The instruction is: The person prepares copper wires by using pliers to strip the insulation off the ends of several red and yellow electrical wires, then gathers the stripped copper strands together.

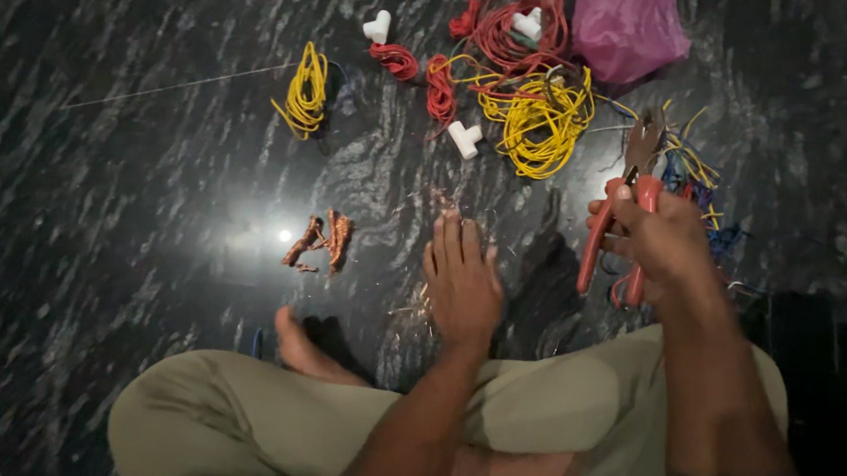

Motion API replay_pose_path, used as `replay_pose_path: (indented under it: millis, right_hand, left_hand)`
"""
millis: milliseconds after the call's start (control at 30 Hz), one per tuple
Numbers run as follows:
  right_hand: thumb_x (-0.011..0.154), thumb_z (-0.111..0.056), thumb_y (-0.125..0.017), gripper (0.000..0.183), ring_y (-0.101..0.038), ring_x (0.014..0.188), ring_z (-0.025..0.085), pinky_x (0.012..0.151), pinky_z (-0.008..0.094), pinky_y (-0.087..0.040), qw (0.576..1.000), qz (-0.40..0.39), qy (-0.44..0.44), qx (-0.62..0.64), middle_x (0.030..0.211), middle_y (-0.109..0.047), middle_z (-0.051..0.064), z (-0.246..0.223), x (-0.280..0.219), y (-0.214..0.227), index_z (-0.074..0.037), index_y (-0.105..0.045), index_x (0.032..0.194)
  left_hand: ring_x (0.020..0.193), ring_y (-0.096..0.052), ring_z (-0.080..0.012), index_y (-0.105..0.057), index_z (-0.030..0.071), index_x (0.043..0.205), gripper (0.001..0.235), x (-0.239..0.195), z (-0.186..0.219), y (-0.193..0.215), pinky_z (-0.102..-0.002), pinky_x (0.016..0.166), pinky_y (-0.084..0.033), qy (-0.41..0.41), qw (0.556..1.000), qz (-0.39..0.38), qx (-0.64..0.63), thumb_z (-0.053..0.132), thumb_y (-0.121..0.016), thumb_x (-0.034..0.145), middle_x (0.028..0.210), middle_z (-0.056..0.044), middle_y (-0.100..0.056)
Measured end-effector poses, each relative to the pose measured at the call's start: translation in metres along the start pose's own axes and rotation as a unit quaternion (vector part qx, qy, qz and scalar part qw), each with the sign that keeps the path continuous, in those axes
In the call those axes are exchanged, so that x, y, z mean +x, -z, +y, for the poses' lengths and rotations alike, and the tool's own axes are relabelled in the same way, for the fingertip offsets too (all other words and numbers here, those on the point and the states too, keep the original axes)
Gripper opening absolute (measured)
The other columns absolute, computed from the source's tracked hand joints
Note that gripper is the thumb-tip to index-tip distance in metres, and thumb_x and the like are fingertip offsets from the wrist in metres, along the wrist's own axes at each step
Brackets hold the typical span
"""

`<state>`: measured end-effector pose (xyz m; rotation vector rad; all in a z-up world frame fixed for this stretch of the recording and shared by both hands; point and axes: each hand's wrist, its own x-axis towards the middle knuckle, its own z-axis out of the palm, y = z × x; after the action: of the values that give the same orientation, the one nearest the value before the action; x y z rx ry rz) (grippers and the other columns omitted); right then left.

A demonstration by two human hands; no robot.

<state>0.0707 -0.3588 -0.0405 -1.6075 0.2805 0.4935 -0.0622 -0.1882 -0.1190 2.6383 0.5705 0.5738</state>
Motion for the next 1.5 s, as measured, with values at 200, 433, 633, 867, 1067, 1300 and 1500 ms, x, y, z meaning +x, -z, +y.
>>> replay_pose_path:
  millis: [200, 433, 633, 867, 1067, 1300, 1500]
  right_hand:
    - [0.103, -0.021, -0.056, 0.03, -0.072, 0.097, 0.027, 0.084, 0.043, -0.061, 1.0, 0.01, -0.005, -0.013, 0.111, -0.071, 0.017, -0.004, -0.002, -0.002, 0.002, -0.062, 0.122]
    - [0.102, -0.021, -0.056, 0.03, -0.072, 0.096, 0.025, 0.085, 0.043, -0.061, 0.999, 0.015, -0.011, -0.028, 0.111, -0.071, 0.015, -0.008, -0.004, -0.007, -0.001, -0.062, 0.122]
    - [0.102, -0.02, -0.057, 0.029, -0.071, 0.096, 0.026, 0.085, 0.043, -0.061, 1.0, 0.014, -0.006, -0.02, 0.11, -0.07, 0.016, -0.004, 0.0, -0.003, 0.0, -0.062, 0.121]
    - [0.101, -0.021, -0.057, 0.029, -0.071, 0.095, 0.024, 0.083, 0.041, -0.061, 1.0, 0.01, -0.008, -0.019, 0.109, -0.071, 0.014, -0.001, 0.004, 0.002, -0.001, -0.062, 0.122]
    - [0.102, -0.021, -0.058, 0.028, -0.071, 0.093, 0.024, 0.082, 0.041, -0.061, 1.0, 0.017, -0.002, -0.013, 0.108, -0.071, 0.015, -0.003, 0.005, 0.001, -0.001, -0.063, 0.121]
    - [0.102, -0.021, -0.058, 0.029, -0.072, 0.095, 0.025, 0.085, 0.041, -0.062, 1.0, 0.013, -0.01, -0.02, 0.109, -0.071, 0.016, -0.004, 0.005, -0.003, 0.0, -0.063, 0.121]
    - [0.1, -0.021, -0.058, 0.029, -0.07, 0.096, 0.025, 0.084, 0.044, -0.06, 1.0, 0.014, -0.015, -0.005, 0.109, -0.07, 0.015, -0.004, 0.005, 0.0, -0.001, -0.062, 0.122]
  left_hand:
    - [0.122, -0.056, -0.0336, -0.067, 0.004, 0.119, 0.039, 0.017, -0.009, -0.005, -0.044, 0.104, -0.046, -0.013, 0.994, 0.015, -0.111, -0.002, -0.059, 0.082, 0.125, -0.012, -0.063]
    - [0.118, -0.055, -0.0377, -0.065, 0.002, 0.117, 0.04, 0.025, -0.015, -0.007, -0.046, 0.106, -0.045, -0.035, 0.989, 0.03, -0.143, -0.011, -0.056, 0.08, 0.12, -0.016, -0.061]
    - [0.111, -0.056, -0.038, -0.064, 0.003, 0.104, 0.018, 0.023, -0.002, -0.009, -0.047, 0.098, -0.044, 0.097, 0.972, 0.064, -0.202, -0.005, -0.061, 0.087, 0.109, -0.016, -0.061]
    - [0.125, -0.046, -0.0382, -0.059, 0.008, 0.119, 0.046, 0.038, 0.021, 0.031, -0.054, 0.104, -0.038, 0.256, 0.947, 0.021, -0.191, 0.01, -0.076, 0.076, 0.128, -0.014, -0.053]
    - [0.146, -0.024, -0.044, -0.046, 0.012, 0.145, 0.088, 0.043, 0.026, 0.077, -0.06, 0.11, -0.024, 0.183, 0.967, -0.154, -0.09, 0.025, -0.087, 0.068, 0.161, -0.017, -0.028]
    - [0.15, -0.018, -0.0373, -0.038, 0.016, 0.15, 0.089, 0.045, -0.005, 0.039, -0.061, 0.116, -0.018, -0.089, 0.964, -0.25, -0.031, 0.061, -0.07, 0.08, 0.164, -0.016, -0.021]
    - [0.154, -0.022, -0.0344, -0.036, 0.002, 0.154, 0.076, 0.019, -0.017, 0.002, -0.061, 0.118, -0.02, -0.023, 0.989, -0.137, 0.049, 0.043, -0.062, 0.096, 0.166, -0.015, -0.027]
